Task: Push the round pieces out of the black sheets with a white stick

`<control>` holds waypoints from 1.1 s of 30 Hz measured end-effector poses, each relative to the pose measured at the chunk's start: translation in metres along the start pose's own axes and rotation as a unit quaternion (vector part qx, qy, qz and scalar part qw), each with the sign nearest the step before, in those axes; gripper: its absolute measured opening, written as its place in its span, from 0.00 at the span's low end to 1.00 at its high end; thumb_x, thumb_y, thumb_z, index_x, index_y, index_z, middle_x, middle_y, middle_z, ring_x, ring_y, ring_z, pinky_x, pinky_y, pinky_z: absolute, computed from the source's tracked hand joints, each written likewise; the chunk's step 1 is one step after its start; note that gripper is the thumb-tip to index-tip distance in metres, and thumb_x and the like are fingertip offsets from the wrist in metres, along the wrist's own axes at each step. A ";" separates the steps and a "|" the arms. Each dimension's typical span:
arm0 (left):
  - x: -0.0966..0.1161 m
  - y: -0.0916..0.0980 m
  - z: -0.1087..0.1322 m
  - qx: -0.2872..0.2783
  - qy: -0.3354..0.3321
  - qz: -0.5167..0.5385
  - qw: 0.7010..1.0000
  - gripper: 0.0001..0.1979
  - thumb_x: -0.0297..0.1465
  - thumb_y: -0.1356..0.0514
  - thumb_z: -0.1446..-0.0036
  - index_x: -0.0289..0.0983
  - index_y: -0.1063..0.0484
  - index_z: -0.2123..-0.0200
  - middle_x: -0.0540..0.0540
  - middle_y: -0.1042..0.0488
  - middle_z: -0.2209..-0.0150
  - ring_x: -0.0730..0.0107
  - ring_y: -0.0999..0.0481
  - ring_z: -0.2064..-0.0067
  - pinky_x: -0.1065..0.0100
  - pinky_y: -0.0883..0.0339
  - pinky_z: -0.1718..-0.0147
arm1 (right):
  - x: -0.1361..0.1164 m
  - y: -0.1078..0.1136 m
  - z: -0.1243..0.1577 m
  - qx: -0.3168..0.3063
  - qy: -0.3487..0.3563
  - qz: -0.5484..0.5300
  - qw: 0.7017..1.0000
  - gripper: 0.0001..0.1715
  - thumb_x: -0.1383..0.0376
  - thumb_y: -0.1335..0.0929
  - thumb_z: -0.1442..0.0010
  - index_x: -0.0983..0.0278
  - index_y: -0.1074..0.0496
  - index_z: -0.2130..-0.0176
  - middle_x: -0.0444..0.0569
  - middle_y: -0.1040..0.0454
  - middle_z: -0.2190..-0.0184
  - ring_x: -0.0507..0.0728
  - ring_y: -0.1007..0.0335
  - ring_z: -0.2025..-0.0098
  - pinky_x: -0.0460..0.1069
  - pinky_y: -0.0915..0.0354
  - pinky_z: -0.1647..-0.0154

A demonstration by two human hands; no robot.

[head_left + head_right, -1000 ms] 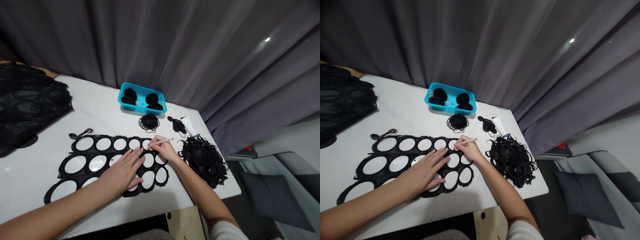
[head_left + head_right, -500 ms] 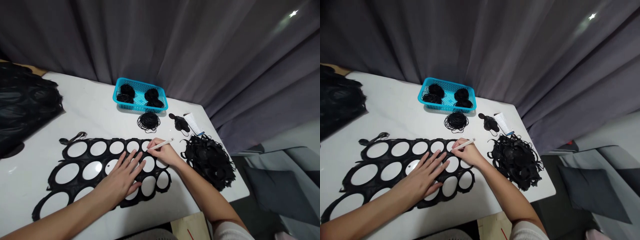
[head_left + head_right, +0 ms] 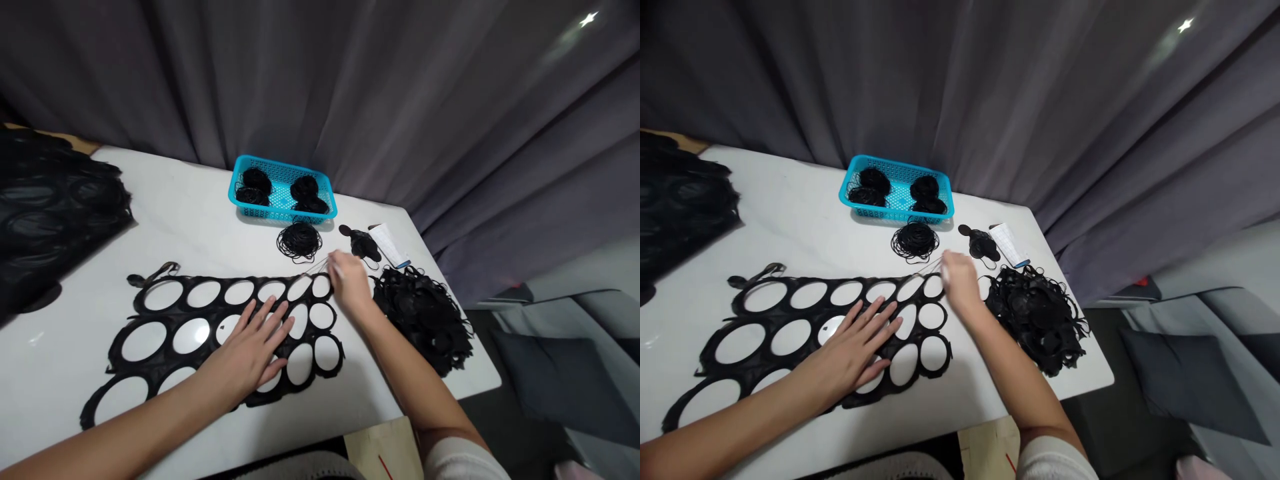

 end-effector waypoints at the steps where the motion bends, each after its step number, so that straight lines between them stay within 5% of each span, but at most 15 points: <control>1: 0.000 0.003 -0.001 -0.003 -0.001 0.002 1.000 0.29 0.42 0.42 0.33 0.38 0.38 0.33 0.37 0.39 0.31 0.42 0.46 0.28 0.42 0.54 0.32 | 0.006 0.003 -0.006 0.030 -0.039 -0.011 0.999 0.08 0.69 0.38 0.36 0.61 0.31 0.66 0.54 0.23 0.66 0.61 0.31 0.64 0.54 0.39 0.59; 6: -0.005 0.015 0.007 -0.028 -0.001 0.029 0.999 0.30 0.40 0.42 0.32 0.39 0.42 0.31 0.39 0.38 0.31 0.46 0.45 0.28 0.45 0.48 0.33 | 0.013 0.008 -0.020 0.024 -0.080 -0.093 0.992 0.11 0.64 0.37 0.37 0.59 0.38 0.72 0.46 0.25 0.72 0.55 0.35 0.74 0.49 0.43 0.69; 11: -0.012 0.019 0.022 -0.035 -0.018 0.029 0.999 0.32 0.42 0.42 0.32 0.38 0.43 0.30 0.40 0.40 0.30 0.47 0.46 0.28 0.46 0.50 0.31 | 0.031 0.021 -0.027 0.088 -0.162 -0.011 0.983 0.07 0.67 0.36 0.41 0.59 0.36 0.71 0.47 0.29 0.76 0.57 0.36 0.73 0.50 0.44 0.67; 14: -0.015 0.024 0.026 -0.020 -0.020 0.043 0.999 0.30 0.41 0.43 0.31 0.37 0.43 0.31 0.39 0.41 0.30 0.51 0.45 0.28 0.50 0.46 0.32 | 0.027 0.021 -0.025 0.059 -0.187 -0.089 0.977 0.08 0.63 0.33 0.42 0.60 0.35 0.73 0.47 0.27 0.75 0.58 0.34 0.71 0.50 0.42 0.67; 18: -0.020 0.028 0.027 0.025 0.047 0.023 0.998 0.27 0.42 0.46 0.29 0.32 0.38 0.34 0.32 0.38 0.32 0.48 0.42 0.30 0.50 0.41 0.34 | -0.023 -0.003 -0.007 -0.077 -0.116 -0.284 0.949 0.10 0.57 0.31 0.41 0.60 0.29 0.69 0.47 0.22 0.69 0.57 0.30 0.67 0.49 0.37 0.65; 22: -0.024 0.021 0.032 0.030 0.063 0.011 0.998 0.30 0.45 0.47 0.30 0.34 0.40 0.32 0.34 0.39 0.31 0.48 0.42 0.29 0.49 0.44 0.33 | -0.069 -0.028 0.010 -0.172 -0.048 -0.311 0.933 0.05 0.63 0.31 0.40 0.60 0.26 0.68 0.46 0.20 0.64 0.56 0.28 0.63 0.50 0.36 0.61; 33: -0.021 0.014 0.035 0.026 0.079 0.003 0.997 0.30 0.45 0.46 0.30 0.35 0.40 0.32 0.35 0.39 0.31 0.48 0.43 0.29 0.47 0.48 0.33 | -0.073 -0.037 0.014 -0.191 -0.015 -0.298 0.935 0.06 0.63 0.31 0.38 0.60 0.27 0.68 0.47 0.20 0.62 0.58 0.27 0.56 0.52 0.35 0.54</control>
Point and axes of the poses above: each hand's wrist, its own z-axis away from the middle knuckle, its own y-axis out of the back of the hand, x = y × z, the point moved 1 cm from there along -z, towards the middle knuckle
